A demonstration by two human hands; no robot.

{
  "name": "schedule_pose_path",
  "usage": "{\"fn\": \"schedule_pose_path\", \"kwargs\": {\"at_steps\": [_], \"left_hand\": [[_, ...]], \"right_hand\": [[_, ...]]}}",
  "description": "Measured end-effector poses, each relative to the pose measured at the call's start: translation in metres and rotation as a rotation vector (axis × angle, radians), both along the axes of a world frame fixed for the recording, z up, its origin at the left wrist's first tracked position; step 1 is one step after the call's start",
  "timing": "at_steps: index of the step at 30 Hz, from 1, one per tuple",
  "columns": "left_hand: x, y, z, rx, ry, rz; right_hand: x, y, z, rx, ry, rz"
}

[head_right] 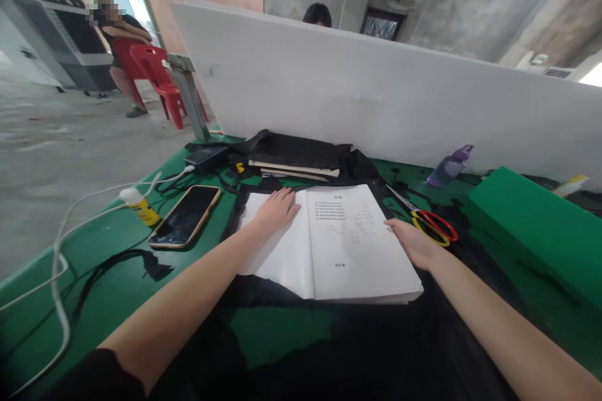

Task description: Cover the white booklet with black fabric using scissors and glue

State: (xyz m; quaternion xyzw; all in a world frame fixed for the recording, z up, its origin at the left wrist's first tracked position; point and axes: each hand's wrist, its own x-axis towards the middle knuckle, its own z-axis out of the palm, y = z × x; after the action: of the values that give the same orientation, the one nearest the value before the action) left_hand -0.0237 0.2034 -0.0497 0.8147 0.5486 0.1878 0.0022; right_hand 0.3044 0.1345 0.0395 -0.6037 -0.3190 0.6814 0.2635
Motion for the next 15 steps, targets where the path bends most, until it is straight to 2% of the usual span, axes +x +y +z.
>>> {"fn": "schedule_pose_path", "kwargs": {"at_steps": [2,5,9,15], "left_hand": [[0.000,0.001,-0.001,0.002,0.003,-0.002],[-0.001,0.002,-0.002,0.005,0.006,-0.005],[-0.001,0.002,-0.003,0.008,0.004,-0.006],[0.000,0.001,-0.001,0.008,0.003,-0.003]], "right_hand": [[0.002,0.001,-0.009,-0.002,0.013,-0.039],[0.000,0.004,-0.013,-0.059,0.028,-0.097],[-0.004,0.006,-0.009,-0.002,0.123,-0.113],[-0.006,-0.009,0.006,0.033,0.076,-0.145]]}}
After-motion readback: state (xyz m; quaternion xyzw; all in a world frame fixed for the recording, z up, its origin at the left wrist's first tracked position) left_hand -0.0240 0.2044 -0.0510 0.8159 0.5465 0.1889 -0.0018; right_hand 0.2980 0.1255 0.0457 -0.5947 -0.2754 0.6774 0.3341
